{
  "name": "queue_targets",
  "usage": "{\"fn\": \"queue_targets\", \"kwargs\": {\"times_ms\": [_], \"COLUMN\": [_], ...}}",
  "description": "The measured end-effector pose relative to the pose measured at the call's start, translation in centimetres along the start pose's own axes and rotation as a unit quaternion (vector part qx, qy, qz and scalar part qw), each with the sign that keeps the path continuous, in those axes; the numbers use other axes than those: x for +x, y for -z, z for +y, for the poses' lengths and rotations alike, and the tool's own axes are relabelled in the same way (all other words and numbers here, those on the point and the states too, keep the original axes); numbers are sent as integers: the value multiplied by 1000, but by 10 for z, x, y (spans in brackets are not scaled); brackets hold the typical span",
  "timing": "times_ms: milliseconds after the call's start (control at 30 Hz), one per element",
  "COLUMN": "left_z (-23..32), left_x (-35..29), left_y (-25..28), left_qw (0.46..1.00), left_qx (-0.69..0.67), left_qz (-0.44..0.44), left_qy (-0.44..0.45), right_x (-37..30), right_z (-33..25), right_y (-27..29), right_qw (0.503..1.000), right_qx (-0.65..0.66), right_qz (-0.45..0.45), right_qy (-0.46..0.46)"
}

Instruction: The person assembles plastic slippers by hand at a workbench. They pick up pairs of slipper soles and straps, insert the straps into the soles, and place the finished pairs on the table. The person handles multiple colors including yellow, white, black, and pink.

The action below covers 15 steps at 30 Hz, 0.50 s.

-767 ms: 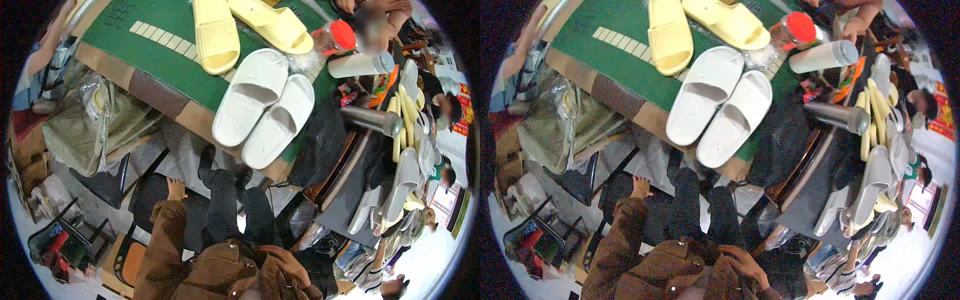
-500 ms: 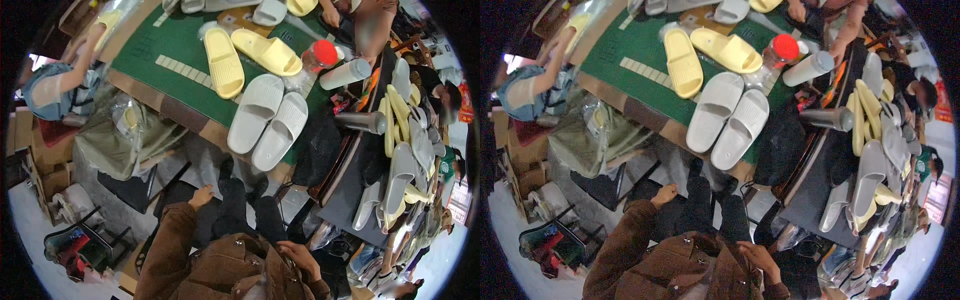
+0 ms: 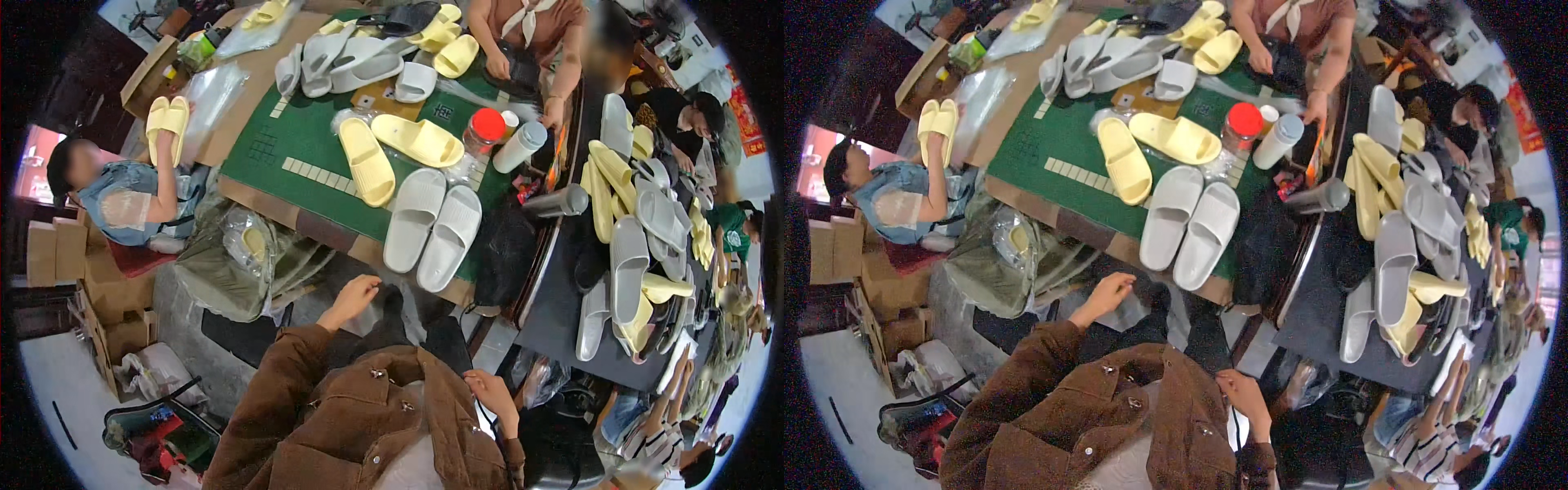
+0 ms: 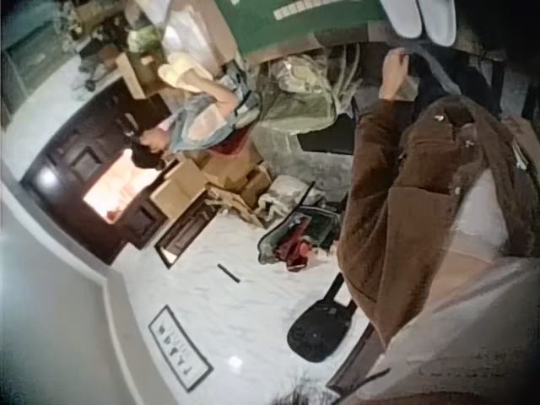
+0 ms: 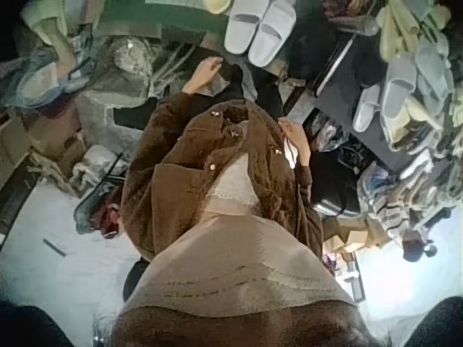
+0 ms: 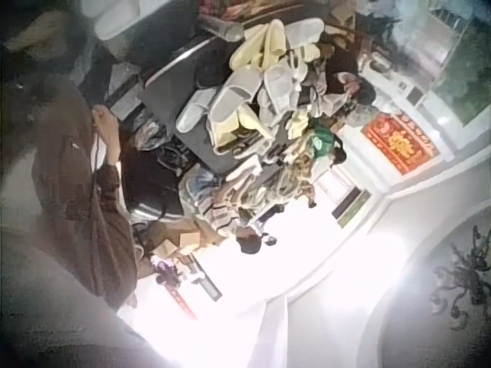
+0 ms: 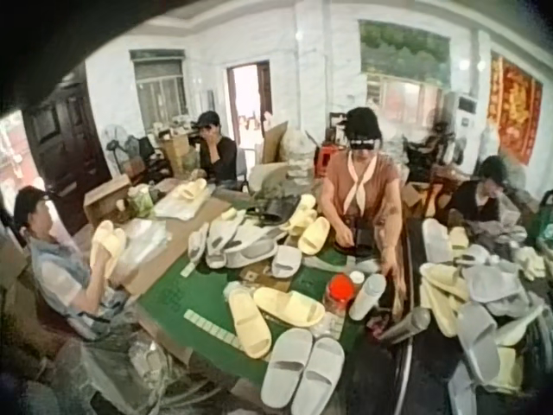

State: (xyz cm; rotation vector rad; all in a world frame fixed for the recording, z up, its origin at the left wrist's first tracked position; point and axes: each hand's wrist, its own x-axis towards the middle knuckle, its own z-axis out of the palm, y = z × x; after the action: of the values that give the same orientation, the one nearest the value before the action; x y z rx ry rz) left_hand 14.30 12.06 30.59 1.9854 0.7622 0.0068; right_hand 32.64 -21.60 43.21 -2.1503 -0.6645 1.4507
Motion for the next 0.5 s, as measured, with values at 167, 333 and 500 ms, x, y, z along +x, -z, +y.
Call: {"fn": "queue_targets", "kwargs": {"times_ms": [167, 333, 500], "left_z": [26, 38, 52], "left_x": [31, 96, 157], "left_y": [10, 35, 88], "left_qw": [995, 973, 950], "left_qx": [-34, 28, 117], "left_qz": [93, 224, 291], "left_qy": [-10, -43, 11], "right_x": [28, 66, 78], "right_z": [-6, -14, -62], "right_y": [31, 74, 107], "right_qw": [994, 980, 973], "right_qx": [-5, -34, -57], "right_qz": [24, 45, 67], "right_qy": [104, 192, 214]}}
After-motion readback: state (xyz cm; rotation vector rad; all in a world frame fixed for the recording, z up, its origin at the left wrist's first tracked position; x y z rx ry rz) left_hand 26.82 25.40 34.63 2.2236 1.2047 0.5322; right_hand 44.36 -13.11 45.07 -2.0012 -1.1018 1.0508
